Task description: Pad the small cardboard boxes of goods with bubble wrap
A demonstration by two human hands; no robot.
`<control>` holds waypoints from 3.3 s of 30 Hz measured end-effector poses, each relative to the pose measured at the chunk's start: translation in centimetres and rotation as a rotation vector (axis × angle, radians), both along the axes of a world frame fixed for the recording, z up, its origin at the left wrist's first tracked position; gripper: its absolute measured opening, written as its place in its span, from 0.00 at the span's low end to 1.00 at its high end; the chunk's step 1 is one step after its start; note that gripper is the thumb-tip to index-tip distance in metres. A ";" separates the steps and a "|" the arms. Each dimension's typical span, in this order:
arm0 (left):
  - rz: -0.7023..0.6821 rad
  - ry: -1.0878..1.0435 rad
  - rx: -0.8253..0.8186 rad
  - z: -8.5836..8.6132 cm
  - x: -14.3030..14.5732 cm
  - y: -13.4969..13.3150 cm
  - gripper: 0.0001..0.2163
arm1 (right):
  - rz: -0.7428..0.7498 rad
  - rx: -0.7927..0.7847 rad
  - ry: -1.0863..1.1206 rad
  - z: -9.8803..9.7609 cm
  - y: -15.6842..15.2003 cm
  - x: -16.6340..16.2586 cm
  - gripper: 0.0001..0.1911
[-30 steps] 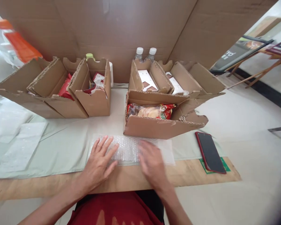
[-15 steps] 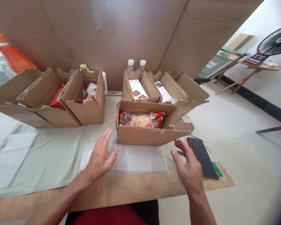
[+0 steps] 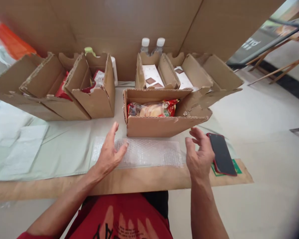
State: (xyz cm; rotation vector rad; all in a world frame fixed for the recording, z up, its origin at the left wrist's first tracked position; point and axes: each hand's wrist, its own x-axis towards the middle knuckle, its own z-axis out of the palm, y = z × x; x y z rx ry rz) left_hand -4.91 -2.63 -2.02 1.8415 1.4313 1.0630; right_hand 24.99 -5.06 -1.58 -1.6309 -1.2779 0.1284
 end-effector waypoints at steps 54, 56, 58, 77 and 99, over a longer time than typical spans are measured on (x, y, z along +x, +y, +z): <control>-0.370 -0.018 -0.115 1.4 -8.3 -11.2 0.36 | 0.697 -0.650 0.900 -1.0 -9.1 -14.7 0.23; -0.143 -0.003 -0.087 0.2 -7.3 -10.5 0.27 | 0.746 -0.601 0.982 -1.0 -7.8 -15.5 0.27; 0.040 0.044 -0.091 -1.3 -6.6 -8.8 0.23 | 0.740 -0.522 0.920 -1.1 -7.3 -15.5 0.29; -0.038 0.251 0.189 -1.2 -7.5 -9.2 0.29 | 0.865 -0.136 -0.409 -2.4 -6.3 -15.4 0.15; -0.063 0.271 0.161 -1.8 -8.3 -10.0 0.17 | 0.810 -0.198 -0.240 -2.9 -6.0 -15.2 0.13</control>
